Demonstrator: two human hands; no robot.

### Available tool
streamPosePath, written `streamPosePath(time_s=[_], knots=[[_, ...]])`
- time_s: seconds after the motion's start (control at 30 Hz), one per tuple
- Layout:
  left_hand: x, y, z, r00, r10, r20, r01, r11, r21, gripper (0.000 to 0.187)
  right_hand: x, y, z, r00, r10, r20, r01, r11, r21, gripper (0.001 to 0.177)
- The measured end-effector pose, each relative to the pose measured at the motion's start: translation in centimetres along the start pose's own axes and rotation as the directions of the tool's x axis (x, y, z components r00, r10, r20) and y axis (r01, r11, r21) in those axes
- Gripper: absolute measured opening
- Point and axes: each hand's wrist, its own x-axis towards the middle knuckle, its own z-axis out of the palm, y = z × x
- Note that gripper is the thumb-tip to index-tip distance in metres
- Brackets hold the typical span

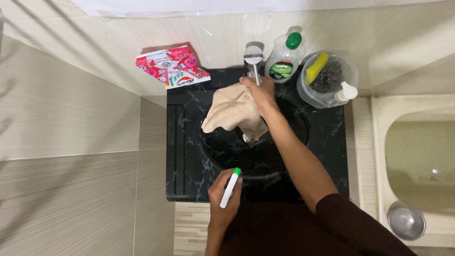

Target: The person cleans a bathroom sink by hand using a cloth and a spray bottle, wiping the black marble surface and rinsing the cloth under running water.

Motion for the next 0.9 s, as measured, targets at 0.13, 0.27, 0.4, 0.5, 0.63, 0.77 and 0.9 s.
streamPosePath(time_s=[0.13,0.27,0.4,0.5,0.63,0.77,0.9], knots=[[-0.7,0.2,-0.2,0.999,-0.035,0.014,0.035,0.999,-0.011,0.017,-4.9,-0.9,0.5,0.825,-0.547,-0.144,0.283,0.62,-0.732,0.04],[0.1,0.3,-0.3,0.997,-0.072,-0.009,0.072,0.997,-0.005,0.016,-9.8,-2.4,-1.8,0.662,-0.742,-0.111,0.55,0.58,-0.601,0.042],[0.1,0.1,-0.3,0.996,-0.09,0.015,0.09,0.996,0.0,0.017,-10.1,-6.7,-1.9,0.572,-0.805,-0.158,0.729,0.587,-0.351,0.045],[0.6,0.2,-0.1,0.996,-0.089,0.015,0.089,0.996,-0.003,0.015,-6.6,-11.1,0.9,0.594,-0.78,0.196,0.723,0.411,-0.556,0.072],[0.0,0.5,-0.2,1.0,0.0,-0.016,0.0,1.0,0.003,0.015,-4.9,-10.8,3.8,0.665,-0.608,0.433,0.525,-0.031,-0.851,0.047],[-0.4,0.0,-0.7,0.998,-0.054,-0.042,0.053,0.998,-0.024,0.014,-7.2,-7.1,2.4,0.601,-0.701,0.384,0.611,0.093,-0.786,0.045],[-0.8,-0.4,-1.2,0.997,-0.044,-0.059,0.042,0.999,-0.031,0.015,-12.6,-6.6,0.2,0.627,-0.722,0.291,0.733,0.42,-0.535,0.04]])
